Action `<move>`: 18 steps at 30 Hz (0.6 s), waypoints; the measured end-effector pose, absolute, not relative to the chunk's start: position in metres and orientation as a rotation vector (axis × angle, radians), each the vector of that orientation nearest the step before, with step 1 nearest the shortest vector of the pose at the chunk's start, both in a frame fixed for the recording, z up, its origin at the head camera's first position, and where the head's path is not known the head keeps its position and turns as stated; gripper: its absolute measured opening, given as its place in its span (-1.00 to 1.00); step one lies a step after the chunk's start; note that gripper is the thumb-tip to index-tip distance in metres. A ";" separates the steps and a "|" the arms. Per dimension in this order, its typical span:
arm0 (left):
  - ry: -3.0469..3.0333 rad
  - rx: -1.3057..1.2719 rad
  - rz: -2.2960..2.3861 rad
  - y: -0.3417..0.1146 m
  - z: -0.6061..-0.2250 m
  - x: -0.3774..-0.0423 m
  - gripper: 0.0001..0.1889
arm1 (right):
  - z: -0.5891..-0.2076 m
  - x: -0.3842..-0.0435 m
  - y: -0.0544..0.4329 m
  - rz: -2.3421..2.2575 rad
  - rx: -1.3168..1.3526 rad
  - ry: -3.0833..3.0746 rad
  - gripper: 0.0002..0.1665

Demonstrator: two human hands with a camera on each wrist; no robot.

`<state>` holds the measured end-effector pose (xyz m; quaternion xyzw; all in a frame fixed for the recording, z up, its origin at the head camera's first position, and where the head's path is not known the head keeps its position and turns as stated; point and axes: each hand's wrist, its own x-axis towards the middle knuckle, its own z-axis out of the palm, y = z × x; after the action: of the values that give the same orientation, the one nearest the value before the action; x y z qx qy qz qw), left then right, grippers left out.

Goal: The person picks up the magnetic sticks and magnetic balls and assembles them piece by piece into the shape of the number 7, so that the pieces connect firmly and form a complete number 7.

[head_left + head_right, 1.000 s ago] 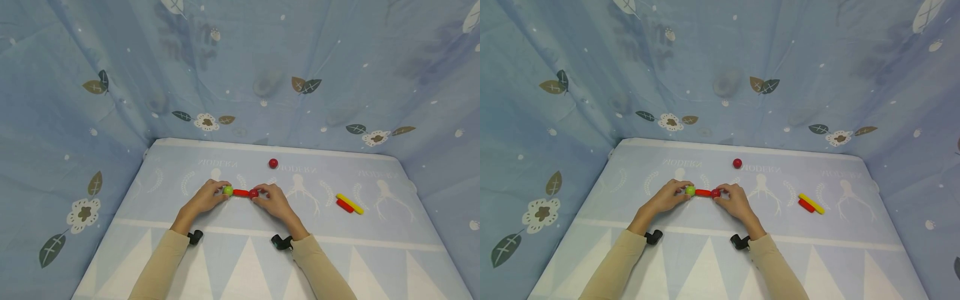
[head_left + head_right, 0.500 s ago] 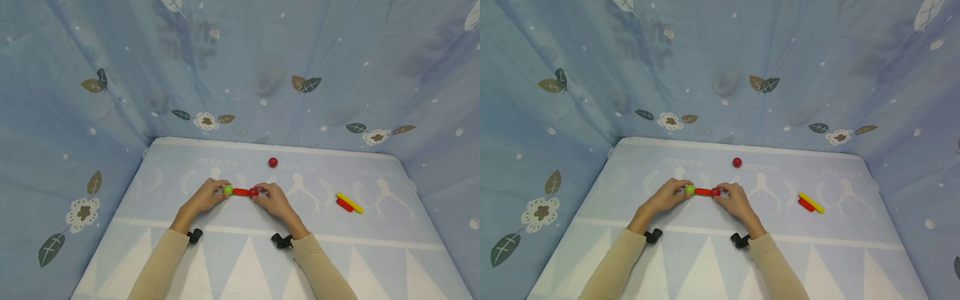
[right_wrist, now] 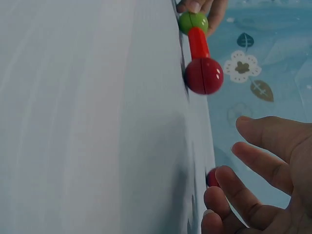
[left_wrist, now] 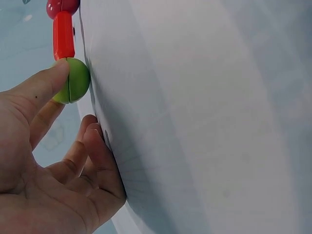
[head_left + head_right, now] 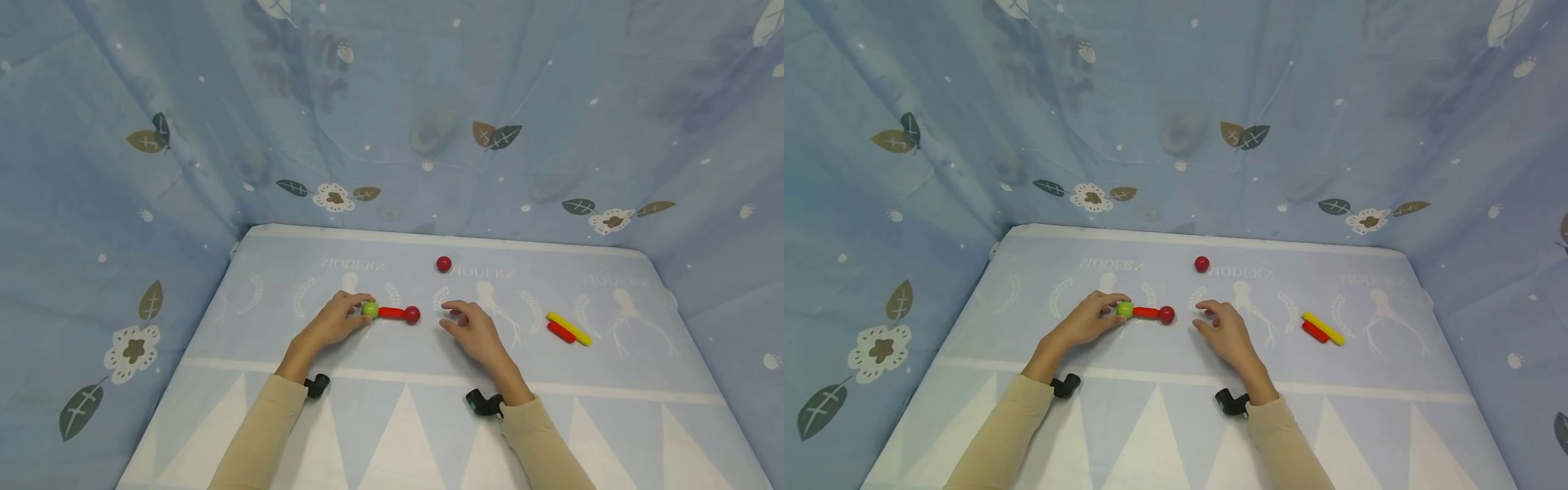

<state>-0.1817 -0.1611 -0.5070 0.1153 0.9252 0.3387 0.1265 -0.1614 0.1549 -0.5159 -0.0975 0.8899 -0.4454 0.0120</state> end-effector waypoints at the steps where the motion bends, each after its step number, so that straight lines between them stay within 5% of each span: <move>1: 2.692 0.333 0.988 -0.161 -0.507 -0.182 -0.55 | -0.516 -0.160 0.159 -1.390 -0.299 2.783 -0.60; 18: 2.680 0.355 1.020 -0.163 -0.506 -0.181 -0.56 | -0.507 -0.134 0.237 -1.307 -0.102 2.920 -0.59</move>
<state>-0.1811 -0.1626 -0.5063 0.1219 0.9202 0.3502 0.1256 -0.1345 0.2372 -0.5066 -0.0318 0.9119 -0.4082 -0.0294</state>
